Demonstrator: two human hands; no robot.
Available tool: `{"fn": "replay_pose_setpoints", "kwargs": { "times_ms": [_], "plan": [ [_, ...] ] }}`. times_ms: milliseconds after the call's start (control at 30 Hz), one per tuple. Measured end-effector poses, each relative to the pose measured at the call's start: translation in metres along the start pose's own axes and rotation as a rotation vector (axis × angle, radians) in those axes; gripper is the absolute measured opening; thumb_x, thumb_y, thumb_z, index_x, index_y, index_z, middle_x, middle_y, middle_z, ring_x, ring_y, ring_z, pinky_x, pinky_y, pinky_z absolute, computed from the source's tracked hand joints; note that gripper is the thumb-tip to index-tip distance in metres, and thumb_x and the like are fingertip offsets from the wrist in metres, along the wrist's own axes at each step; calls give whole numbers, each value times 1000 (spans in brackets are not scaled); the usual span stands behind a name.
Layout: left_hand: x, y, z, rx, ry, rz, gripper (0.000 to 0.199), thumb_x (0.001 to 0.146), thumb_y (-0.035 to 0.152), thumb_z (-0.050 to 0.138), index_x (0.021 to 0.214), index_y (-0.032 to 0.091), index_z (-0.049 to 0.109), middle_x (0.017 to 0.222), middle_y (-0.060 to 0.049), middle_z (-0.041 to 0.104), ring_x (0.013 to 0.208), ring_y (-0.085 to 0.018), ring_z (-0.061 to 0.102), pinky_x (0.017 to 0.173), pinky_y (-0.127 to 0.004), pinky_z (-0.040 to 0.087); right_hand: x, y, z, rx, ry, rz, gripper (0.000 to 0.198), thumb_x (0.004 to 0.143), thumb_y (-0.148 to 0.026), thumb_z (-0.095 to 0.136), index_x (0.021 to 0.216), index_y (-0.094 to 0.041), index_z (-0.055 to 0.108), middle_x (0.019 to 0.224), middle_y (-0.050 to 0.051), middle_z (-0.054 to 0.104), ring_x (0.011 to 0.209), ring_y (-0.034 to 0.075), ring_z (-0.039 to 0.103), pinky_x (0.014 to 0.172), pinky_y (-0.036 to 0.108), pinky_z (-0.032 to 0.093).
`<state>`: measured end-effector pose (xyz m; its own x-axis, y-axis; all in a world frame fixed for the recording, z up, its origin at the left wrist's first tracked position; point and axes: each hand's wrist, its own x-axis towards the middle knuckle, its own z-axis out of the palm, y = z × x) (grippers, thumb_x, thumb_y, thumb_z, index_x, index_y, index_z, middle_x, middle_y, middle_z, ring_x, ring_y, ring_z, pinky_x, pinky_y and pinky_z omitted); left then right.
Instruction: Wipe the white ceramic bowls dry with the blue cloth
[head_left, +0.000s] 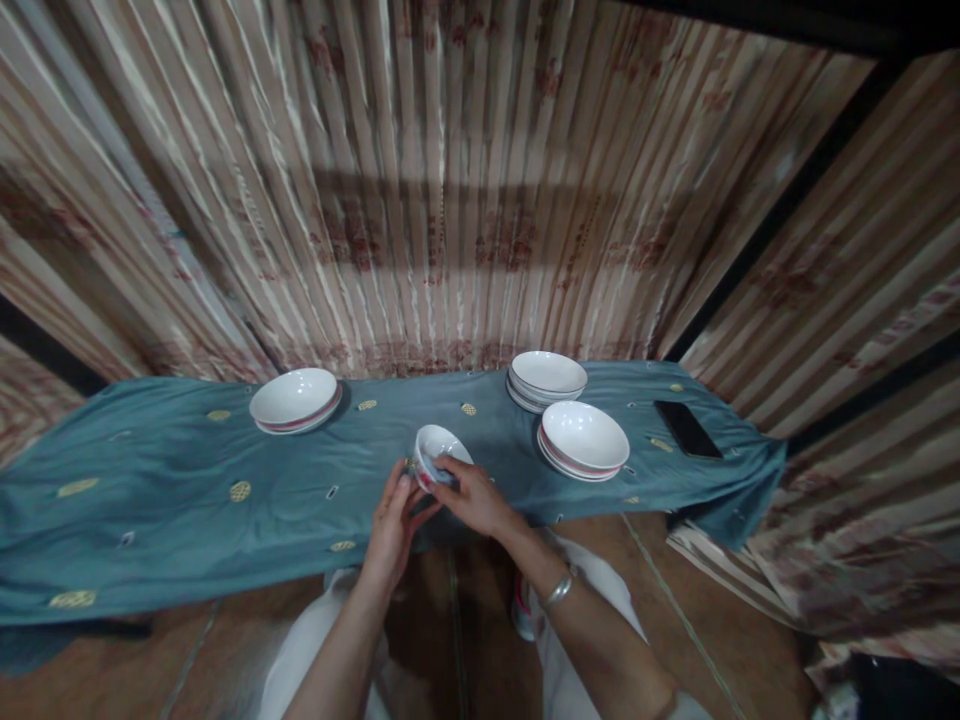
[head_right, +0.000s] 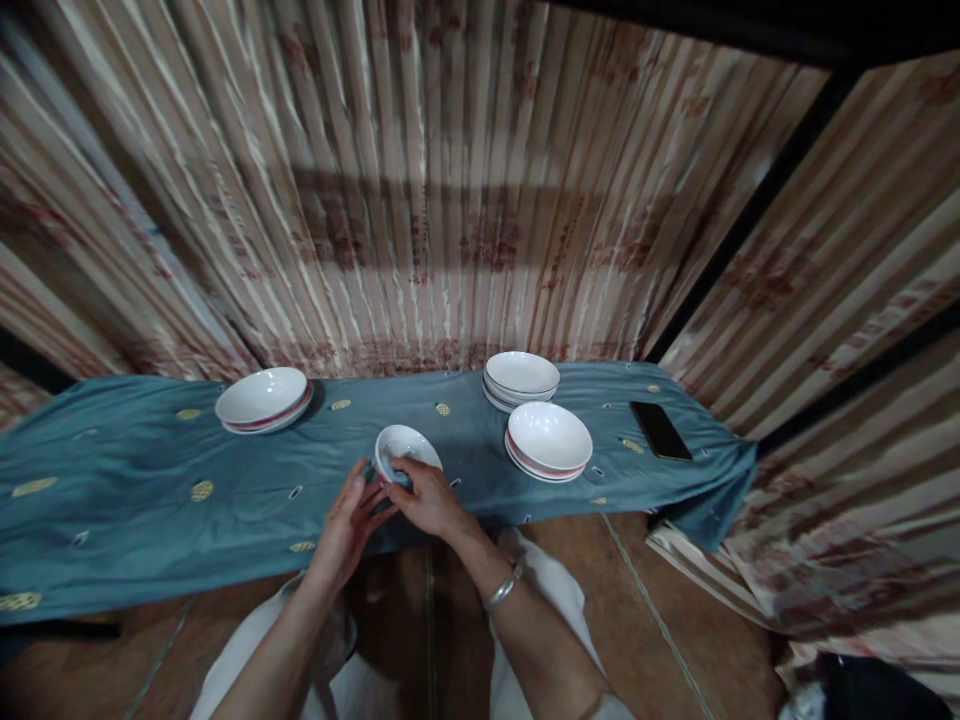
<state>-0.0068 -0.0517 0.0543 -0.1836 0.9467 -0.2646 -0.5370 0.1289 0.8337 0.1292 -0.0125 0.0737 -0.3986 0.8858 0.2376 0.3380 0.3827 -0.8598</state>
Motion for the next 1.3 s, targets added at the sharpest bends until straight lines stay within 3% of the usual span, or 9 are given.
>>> {"fn": "replay_pose_setpoints", "kwargs": {
  "times_ms": [133,267,400,533,667,767,1033,1167,1300],
  "plan": [
    [6,-3,0,-9,-11,22,67,71,42,73,130,18,52,118,-16,66,115,-31,59,89,-47,51,9,11,-11,217,98,70,25,81,-37,57,97,-19,66,77,-3,63,64,12,53,62,22,42],
    [14,-8,2,0,97,42,47,75,33,70,118,19,59,128,-15,61,126,-28,52,100,-43,44,16,21,-25,572,228,180,31,74,-46,66,87,-18,67,65,-4,62,57,11,52,54,21,40],
    [22,-9,5,-58,185,5,24,85,29,60,107,20,63,134,-11,57,129,-21,48,103,-36,41,19,28,-32,933,313,251,28,66,-42,76,78,-19,66,70,-2,69,62,13,60,61,24,48],
    [25,-1,8,-220,122,-177,29,94,34,44,86,16,65,96,-11,72,91,-17,67,79,-29,52,20,31,-34,1171,328,318,23,64,-34,78,78,-18,69,76,0,73,69,16,65,68,27,54],
    [23,11,10,-370,100,-269,27,94,17,42,75,15,61,70,-5,70,60,-11,65,59,-23,52,23,38,-35,1280,316,367,23,66,-30,77,85,-18,72,82,0,75,74,16,67,71,25,54],
    [20,17,10,-430,131,-237,23,90,7,43,76,15,59,69,-4,70,58,-11,65,58,-23,53,25,46,-33,1203,318,350,22,65,-30,77,83,-19,73,78,0,74,70,15,65,65,24,52],
    [18,26,7,-450,142,-133,18,82,-2,51,75,13,59,72,-5,72,60,-12,67,58,-22,55,37,62,-23,731,569,276,23,58,-38,73,68,-18,69,62,-4,65,63,13,53,61,24,42],
    [19,29,1,-407,133,-49,13,77,1,61,74,14,61,72,-5,72,61,-12,67,60,-22,55,40,50,-35,452,664,198,30,68,-43,64,78,-15,69,61,-3,61,57,12,49,55,24,38],
    [21,25,-3,-311,88,48,18,64,13,78,76,14,65,69,-2,71,60,-11,65,59,-20,52,30,21,-33,214,589,39,33,84,-43,54,94,-16,69,77,3,69,69,17,59,63,27,47]
  ]
}}
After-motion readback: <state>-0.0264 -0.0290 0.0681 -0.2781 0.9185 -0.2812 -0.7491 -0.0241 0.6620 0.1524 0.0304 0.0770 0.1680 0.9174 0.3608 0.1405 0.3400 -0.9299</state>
